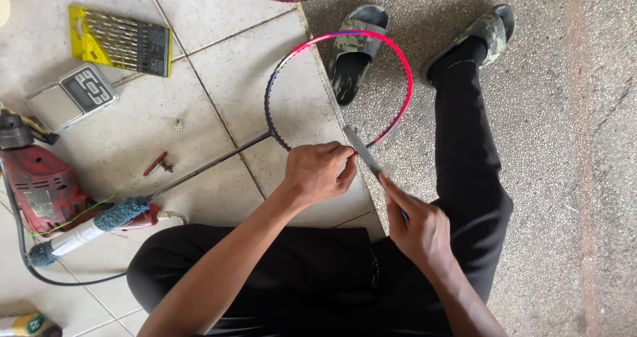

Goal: The person sits on the floor and uses a metal file to smooth the frame of a badminton racket. They rotate the racket to file different sections of the frame, focusing on the grommet area.

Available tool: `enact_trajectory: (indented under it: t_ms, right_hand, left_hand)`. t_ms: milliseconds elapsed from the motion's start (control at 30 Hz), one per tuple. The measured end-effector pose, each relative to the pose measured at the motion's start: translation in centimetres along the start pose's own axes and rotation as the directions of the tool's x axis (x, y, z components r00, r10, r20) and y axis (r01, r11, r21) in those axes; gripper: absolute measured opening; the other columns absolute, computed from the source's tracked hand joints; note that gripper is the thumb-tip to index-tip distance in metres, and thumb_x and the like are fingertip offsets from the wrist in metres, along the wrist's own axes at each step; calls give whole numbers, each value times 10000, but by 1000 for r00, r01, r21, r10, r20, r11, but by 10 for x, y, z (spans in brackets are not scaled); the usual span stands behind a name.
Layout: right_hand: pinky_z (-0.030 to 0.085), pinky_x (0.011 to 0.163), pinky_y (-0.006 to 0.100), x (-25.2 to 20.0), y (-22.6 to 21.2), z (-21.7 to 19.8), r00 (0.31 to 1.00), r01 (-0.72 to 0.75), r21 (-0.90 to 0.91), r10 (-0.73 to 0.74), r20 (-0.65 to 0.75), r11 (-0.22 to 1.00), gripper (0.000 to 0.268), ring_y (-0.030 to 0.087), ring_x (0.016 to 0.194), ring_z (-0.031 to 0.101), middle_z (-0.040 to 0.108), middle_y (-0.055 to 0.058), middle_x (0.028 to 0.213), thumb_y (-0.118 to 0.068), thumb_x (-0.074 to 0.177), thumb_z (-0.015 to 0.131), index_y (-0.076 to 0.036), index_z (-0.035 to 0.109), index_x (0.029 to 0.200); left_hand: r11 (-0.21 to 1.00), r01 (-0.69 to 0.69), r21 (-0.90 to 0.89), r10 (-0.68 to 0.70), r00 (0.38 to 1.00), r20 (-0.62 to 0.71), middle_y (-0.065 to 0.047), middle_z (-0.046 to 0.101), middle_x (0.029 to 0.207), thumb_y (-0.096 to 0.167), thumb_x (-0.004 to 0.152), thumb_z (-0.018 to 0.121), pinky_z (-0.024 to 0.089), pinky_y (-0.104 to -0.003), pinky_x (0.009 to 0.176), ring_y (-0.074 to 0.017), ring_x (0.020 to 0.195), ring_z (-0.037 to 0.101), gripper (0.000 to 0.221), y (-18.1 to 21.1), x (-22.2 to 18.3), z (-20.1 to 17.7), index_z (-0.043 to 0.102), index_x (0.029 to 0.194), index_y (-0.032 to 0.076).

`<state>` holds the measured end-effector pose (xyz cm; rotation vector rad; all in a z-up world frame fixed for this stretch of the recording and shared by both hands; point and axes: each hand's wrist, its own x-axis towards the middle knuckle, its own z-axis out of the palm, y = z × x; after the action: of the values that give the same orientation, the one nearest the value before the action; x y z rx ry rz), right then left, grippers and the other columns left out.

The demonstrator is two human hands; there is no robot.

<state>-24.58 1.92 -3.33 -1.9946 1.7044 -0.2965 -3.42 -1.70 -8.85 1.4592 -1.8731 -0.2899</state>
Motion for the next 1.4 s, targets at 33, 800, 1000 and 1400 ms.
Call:
enact_trajectory:
  t_ms: [33, 800, 1000, 1400]
  right_hand:
    - [559, 574, 477, 8, 0, 3, 999, 46, -8, -46, -26, 999, 384, 351, 765, 728, 800, 12, 975, -184, 945, 645, -352, 759, 1271]
    - [461, 417, 342, 26, -43, -22, 954, 268, 128, -245, -174, 955, 407, 296, 441, 612, 595, 74, 534, -74, 925, 646, -197, 745, 1300]
    - [454, 448, 420, 27, -51, -30, 930, 323, 80, -301, -210, 943, 385, 363, 513, 634, 640, 120, 611, -63, 944, 656, -150, 749, 1307]
    - [527, 531, 445, 12, -39, -30, 977, 196, 46, -191, -99, 980, 376, 362, 690, 714, 780, 58, 839, -154, 944, 658, -255, 758, 1292]
  left_hand:
    - [1000, 1, -9, -1, 1000, 7, 36, 497, 514, 127, 766, 673, 412, -212, 409, -125, 402, 541, 73, 0, 0, 0, 641, 722, 176]
    - [982, 35, -186, -49, 996, -70, 4, 481, 519, 93, 852, 638, 481, -237, 417, -156, 427, 567, 95, 10, 40, -64, 685, 785, 142]
    - [971, 50, -233, -71, 994, -82, 28, 492, 514, 109, 858, 640, 475, -222, 414, -126, 423, 558, 103, 10, 37, -62, 698, 787, 156]
    - [990, 44, -137, -49, 998, -32, 15, 506, 511, 145, 837, 637, 437, -228, 405, -149, 426, 574, 87, 9, 25, -49, 686, 774, 178]
